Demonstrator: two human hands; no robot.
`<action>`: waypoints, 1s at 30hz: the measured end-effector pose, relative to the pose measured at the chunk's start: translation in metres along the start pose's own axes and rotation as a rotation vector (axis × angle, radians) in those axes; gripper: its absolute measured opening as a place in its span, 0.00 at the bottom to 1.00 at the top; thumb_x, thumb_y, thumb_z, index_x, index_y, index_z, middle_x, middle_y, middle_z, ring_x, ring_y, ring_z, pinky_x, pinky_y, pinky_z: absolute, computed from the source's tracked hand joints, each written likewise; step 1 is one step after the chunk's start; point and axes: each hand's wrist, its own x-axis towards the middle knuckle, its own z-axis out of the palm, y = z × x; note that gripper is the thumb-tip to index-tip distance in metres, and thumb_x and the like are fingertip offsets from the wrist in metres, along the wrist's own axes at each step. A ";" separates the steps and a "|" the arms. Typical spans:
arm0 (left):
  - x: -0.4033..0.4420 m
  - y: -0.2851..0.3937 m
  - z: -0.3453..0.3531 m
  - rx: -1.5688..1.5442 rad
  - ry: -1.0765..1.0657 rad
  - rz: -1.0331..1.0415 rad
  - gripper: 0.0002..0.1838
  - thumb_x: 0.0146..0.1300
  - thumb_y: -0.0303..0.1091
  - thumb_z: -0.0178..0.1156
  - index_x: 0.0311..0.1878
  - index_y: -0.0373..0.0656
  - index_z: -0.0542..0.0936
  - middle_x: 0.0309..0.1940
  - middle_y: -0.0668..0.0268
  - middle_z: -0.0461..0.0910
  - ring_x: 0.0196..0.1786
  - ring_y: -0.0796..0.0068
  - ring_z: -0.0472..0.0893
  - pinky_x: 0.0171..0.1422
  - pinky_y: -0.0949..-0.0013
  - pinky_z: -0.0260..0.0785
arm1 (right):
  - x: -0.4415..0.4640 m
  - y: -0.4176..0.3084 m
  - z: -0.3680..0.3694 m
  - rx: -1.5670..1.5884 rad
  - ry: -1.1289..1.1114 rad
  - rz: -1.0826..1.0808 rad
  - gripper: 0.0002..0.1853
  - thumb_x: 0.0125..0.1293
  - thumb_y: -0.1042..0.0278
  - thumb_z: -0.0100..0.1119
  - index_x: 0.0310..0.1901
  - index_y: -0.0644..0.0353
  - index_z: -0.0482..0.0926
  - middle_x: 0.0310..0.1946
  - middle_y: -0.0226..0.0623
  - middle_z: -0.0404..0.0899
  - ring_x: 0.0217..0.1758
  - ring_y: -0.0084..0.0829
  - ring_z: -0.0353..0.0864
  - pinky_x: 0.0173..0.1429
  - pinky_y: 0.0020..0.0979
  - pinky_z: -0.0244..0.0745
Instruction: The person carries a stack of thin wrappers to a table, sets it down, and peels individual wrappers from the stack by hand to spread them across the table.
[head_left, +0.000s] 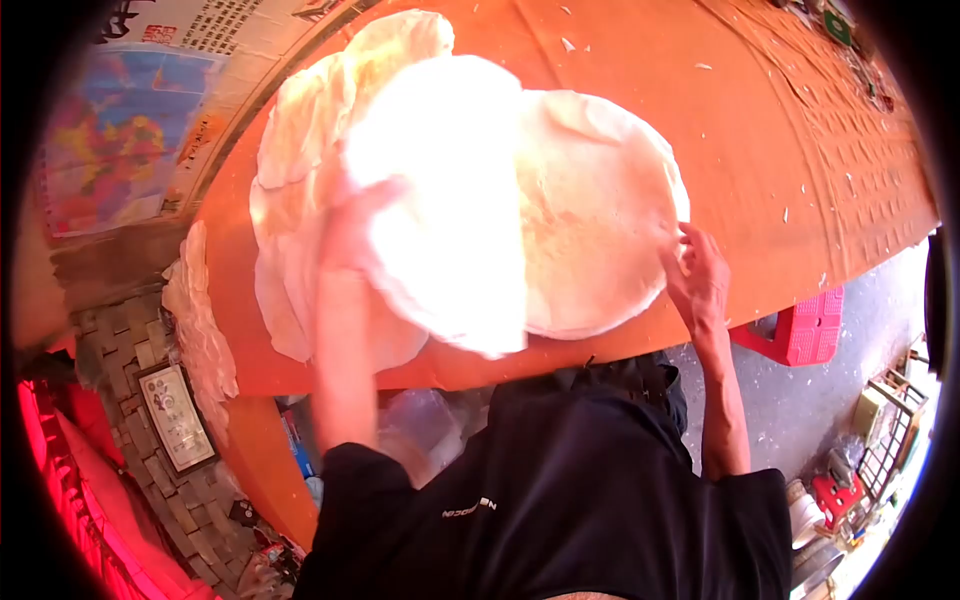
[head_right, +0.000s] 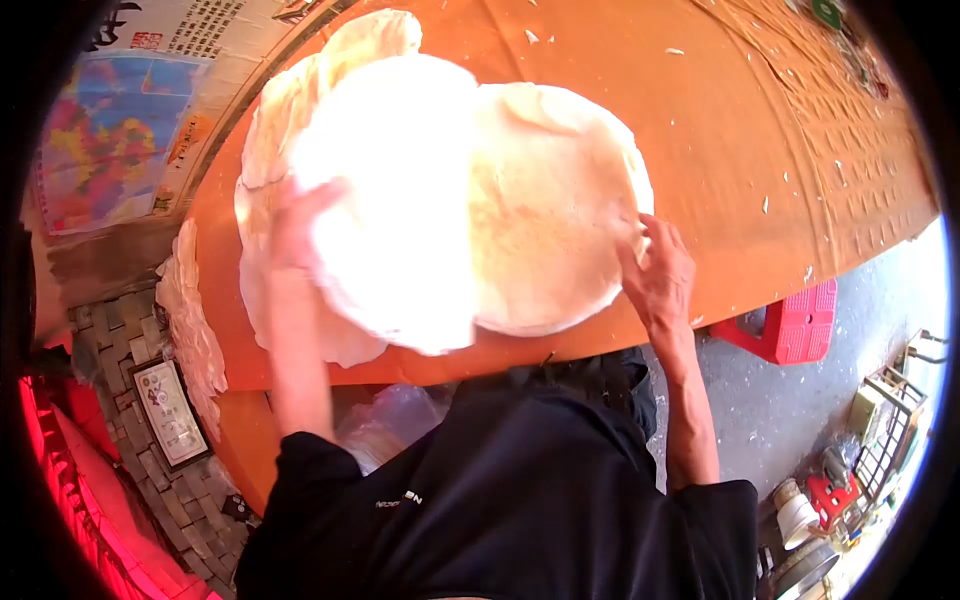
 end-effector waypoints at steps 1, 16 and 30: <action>0.005 0.026 -0.028 0.100 0.038 -0.001 0.29 0.55 0.24 0.63 0.62 0.33 0.70 0.50 0.62 0.78 0.54 0.69 0.77 0.60 0.68 0.70 | -0.001 0.006 -0.003 -0.029 0.003 0.041 0.22 0.54 0.69 0.69 0.51 0.63 0.76 0.36 0.44 0.79 0.34 0.36 0.80 0.39 0.34 0.77; 0.272 0.140 -0.009 -0.222 -0.273 0.200 0.14 0.65 0.33 0.57 0.49 0.35 0.76 0.46 0.54 0.82 0.51 0.67 0.80 0.56 0.62 0.74 | -0.003 0.005 0.010 0.263 0.013 0.378 0.26 0.58 0.68 0.67 0.58 0.66 0.72 0.32 0.39 0.78 0.27 0.26 0.78 0.33 0.27 0.75; 0.014 -0.119 0.172 -0.025 -0.461 -0.154 0.20 0.63 0.35 0.63 0.53 0.32 0.75 0.43 0.62 0.80 0.46 0.76 0.79 0.48 0.73 0.73 | 0.024 -0.044 0.012 0.819 -0.272 0.608 0.18 0.65 0.60 0.63 0.48 0.67 0.81 0.25 0.28 0.77 0.24 0.17 0.71 0.30 0.21 0.68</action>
